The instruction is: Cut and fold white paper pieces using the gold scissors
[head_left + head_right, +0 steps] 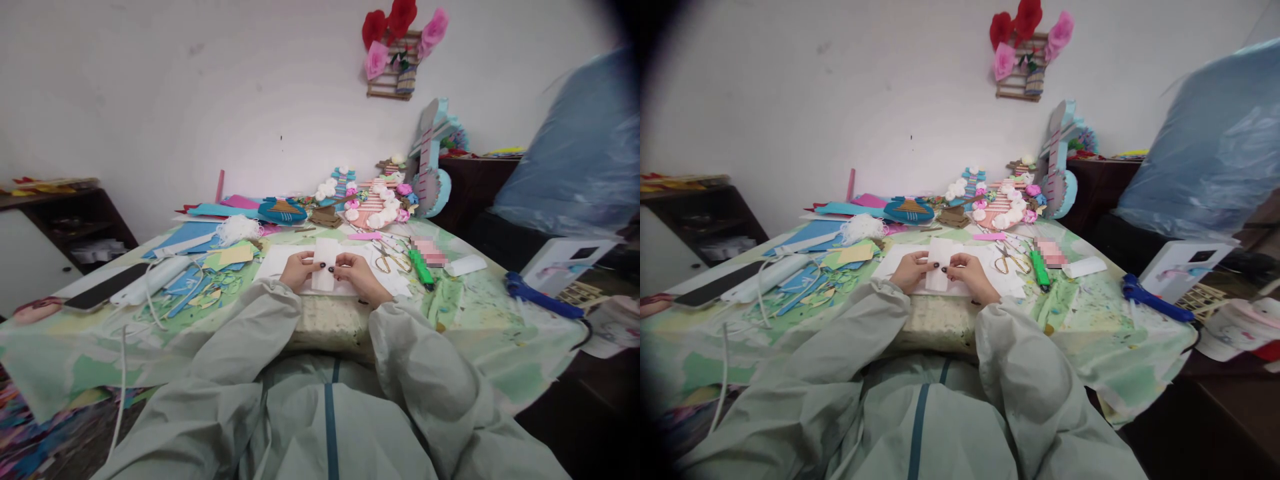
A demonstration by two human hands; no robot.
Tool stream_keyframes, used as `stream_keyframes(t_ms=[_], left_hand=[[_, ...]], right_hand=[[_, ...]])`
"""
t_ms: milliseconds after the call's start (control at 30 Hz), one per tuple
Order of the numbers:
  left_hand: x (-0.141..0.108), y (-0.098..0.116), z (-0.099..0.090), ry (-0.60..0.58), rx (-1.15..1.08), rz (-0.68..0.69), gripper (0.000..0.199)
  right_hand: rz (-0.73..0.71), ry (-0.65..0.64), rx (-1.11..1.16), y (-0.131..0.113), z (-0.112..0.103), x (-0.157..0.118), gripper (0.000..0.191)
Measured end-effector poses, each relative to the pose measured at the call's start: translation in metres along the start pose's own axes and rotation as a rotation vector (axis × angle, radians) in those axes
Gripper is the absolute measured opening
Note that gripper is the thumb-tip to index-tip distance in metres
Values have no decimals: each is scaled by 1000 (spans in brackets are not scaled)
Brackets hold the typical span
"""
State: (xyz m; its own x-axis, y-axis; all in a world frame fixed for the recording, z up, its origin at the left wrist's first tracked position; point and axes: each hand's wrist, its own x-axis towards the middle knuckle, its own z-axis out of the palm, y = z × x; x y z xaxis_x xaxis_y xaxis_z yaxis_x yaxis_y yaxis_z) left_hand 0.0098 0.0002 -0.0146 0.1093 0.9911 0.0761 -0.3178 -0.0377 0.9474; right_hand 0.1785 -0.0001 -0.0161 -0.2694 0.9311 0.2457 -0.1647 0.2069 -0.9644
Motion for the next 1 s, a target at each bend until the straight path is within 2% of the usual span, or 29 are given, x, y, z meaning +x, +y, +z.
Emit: stream_keyframes(t_ms=[300,433,600,1000], left_hand=[[0,0,0,8,-74,59,54],[-1,1,1,15,-102,37,54],[-2,4,4,86,-158,5,44],[-3,5,4,87,-155,62,48]], right_hand=[[-14,-32,-81,9,-5,6,38],[-14,-58,-61,10,-5,6,40],[-7,-86,-59,9,-4,4,42],[66,-130,-28,5,2,-1,43]])
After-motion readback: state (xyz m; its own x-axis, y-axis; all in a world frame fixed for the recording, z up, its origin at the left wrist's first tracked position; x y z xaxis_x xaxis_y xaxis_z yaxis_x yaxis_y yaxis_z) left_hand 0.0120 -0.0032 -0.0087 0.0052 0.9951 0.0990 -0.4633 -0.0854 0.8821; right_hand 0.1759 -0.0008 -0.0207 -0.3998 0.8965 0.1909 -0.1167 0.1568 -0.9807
